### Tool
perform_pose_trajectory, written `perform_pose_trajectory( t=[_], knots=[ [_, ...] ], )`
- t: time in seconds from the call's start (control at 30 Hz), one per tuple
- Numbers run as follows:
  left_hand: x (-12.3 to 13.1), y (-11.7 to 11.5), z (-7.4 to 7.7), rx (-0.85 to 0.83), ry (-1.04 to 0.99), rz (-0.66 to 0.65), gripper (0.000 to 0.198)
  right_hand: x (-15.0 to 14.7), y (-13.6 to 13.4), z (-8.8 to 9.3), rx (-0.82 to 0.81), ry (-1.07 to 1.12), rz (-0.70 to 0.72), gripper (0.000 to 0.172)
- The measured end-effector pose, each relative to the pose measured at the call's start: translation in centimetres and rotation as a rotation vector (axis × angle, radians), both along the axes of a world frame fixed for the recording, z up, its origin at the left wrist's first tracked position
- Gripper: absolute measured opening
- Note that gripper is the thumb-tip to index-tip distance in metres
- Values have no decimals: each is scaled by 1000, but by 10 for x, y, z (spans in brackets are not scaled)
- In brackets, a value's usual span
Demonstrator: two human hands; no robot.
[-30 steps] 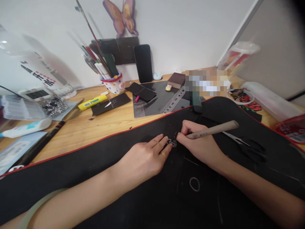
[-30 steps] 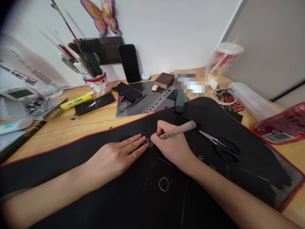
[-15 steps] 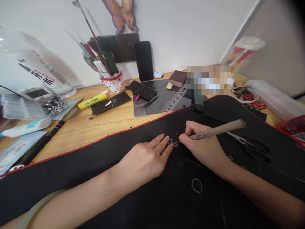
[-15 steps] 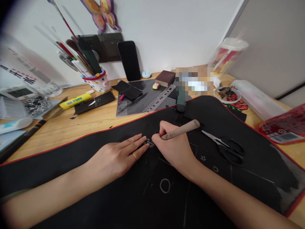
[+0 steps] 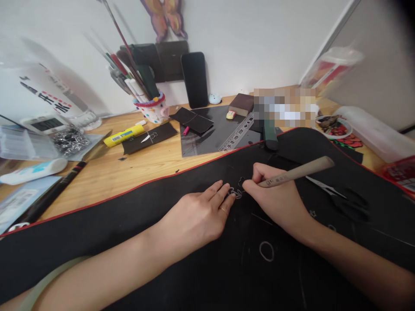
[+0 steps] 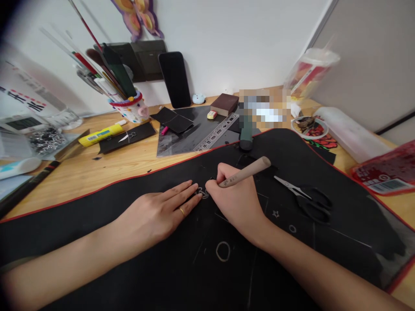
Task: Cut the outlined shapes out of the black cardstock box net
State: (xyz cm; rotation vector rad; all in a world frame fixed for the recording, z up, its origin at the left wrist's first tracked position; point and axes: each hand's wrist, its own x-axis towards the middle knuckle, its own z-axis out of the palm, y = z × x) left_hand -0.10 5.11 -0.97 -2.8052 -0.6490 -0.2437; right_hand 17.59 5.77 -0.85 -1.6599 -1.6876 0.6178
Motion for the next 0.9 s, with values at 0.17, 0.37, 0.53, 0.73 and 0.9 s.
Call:
perform_pose_trajectory(
  t=[0.17,0.37,0.53,0.73,0.9],
  knots=[
    [1,-1,-2,4,-6,-1,33,0,-2,-1,5,10,-8,28],
    [-3,7,1,-146,-98,-9,33,1,-1,0,-21,21,-23,28],
    [8,36,6,-429,-308,132,30,3,5,0,-54,2,28,26],
    [38,73,14,-559,-214,133,19,3,4,7,-70,-52,71,22],
    [40,81,23,-643,-168,169,11,1,5,17,-77,-89,156,19]
  ],
)
